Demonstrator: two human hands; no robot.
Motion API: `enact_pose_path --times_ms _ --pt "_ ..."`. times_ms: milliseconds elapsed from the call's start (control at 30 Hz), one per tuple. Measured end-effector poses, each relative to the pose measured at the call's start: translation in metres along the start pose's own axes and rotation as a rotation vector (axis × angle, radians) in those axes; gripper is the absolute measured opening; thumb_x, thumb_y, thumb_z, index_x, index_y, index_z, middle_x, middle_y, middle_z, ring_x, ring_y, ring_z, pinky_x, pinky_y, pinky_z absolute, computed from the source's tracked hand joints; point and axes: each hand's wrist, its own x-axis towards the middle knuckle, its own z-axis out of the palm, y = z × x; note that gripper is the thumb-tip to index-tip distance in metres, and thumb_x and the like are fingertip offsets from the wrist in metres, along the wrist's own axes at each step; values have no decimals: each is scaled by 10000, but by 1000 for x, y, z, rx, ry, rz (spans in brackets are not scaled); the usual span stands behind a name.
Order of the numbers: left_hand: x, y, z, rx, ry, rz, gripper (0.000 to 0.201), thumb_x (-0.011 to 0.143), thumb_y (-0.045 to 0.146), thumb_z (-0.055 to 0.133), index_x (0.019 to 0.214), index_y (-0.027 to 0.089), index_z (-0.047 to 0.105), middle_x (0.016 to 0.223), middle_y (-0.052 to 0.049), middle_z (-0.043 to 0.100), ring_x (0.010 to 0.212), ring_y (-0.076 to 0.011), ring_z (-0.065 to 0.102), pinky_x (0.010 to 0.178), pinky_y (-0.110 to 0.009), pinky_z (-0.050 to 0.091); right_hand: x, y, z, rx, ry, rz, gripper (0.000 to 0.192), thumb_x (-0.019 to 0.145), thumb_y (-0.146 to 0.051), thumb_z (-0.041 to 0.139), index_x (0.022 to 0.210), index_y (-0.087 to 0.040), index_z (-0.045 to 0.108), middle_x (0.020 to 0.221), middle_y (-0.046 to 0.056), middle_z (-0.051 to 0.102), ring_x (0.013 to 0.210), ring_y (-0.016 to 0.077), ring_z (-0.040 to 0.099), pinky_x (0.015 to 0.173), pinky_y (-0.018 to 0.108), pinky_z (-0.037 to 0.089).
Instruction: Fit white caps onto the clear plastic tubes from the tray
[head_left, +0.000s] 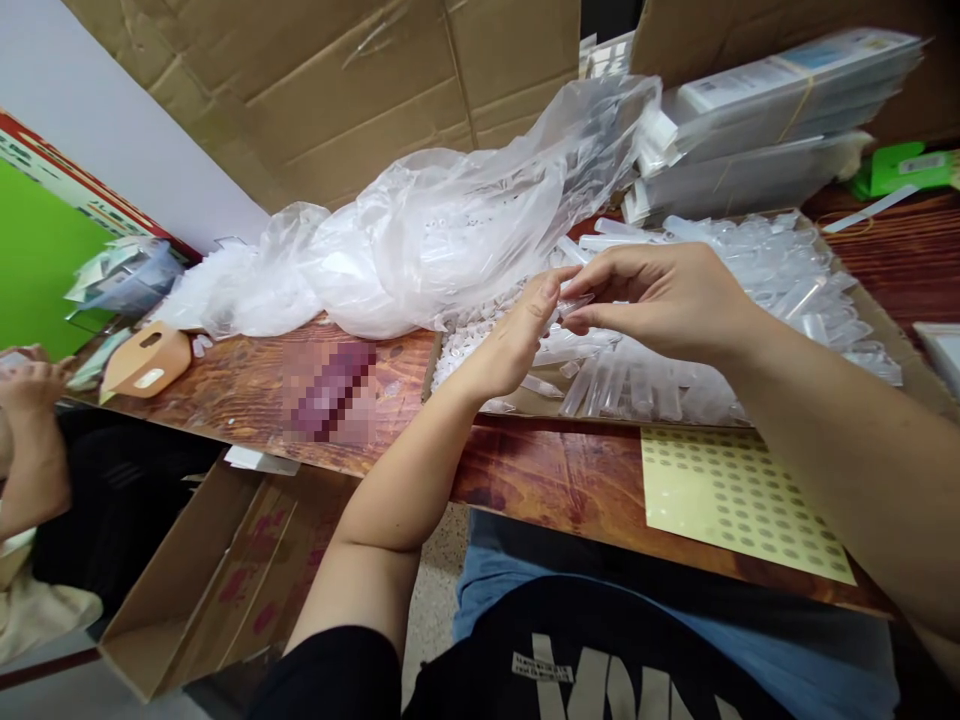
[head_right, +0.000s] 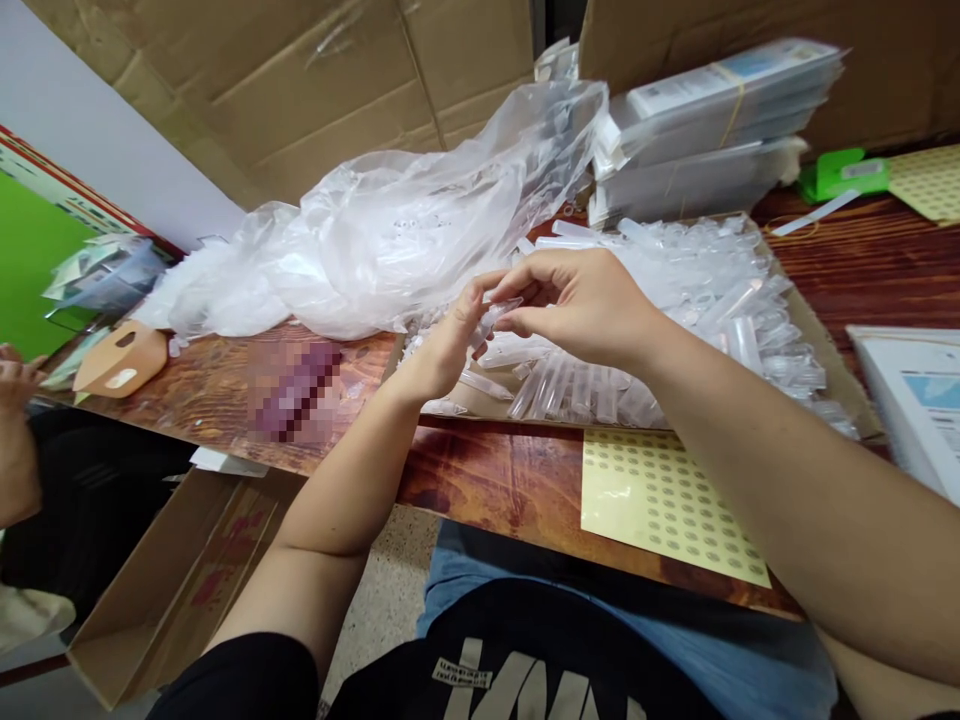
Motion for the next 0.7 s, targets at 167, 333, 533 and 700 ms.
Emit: enact_pose_path --times_ms 167,333,533,700 --pt "5 -8 -7 5 -96 24 474 1075 498 369 1364 182 573 1071 -116 740 914 -226 599 660 -296 416 1 2 0 168 4 108 256 634 -303 959 823 -245 797 806 15 753 743 200 711 746 402 616" --pt "10 -10 -10 -48 -112 -81 314 998 315 427 1238 178 578 947 -67 693 903 -205 611 667 -263 445 -1 10 4 350 5 209 341 611 -412 1019 811 -245 798 766 10 718 666 153 628 714 385 570" --pt "12 -9 -8 -98 39 -126 213 838 155 477 1045 203 496 919 -33 627 799 -161 552 623 -262 408 -1 9 3 415 24 278 450 563 -463 1041 842 -219 788 829 30 747 778 181 697 768 371 578" --pt "19 -19 -17 18 263 -61 218 827 88 449 989 230 414 848 -15 648 762 -157 544 684 -292 433 -3 10 4 133 -25 253 386 586 -436 997 830 -226 784 844 42 753 791 204 697 750 372 576"
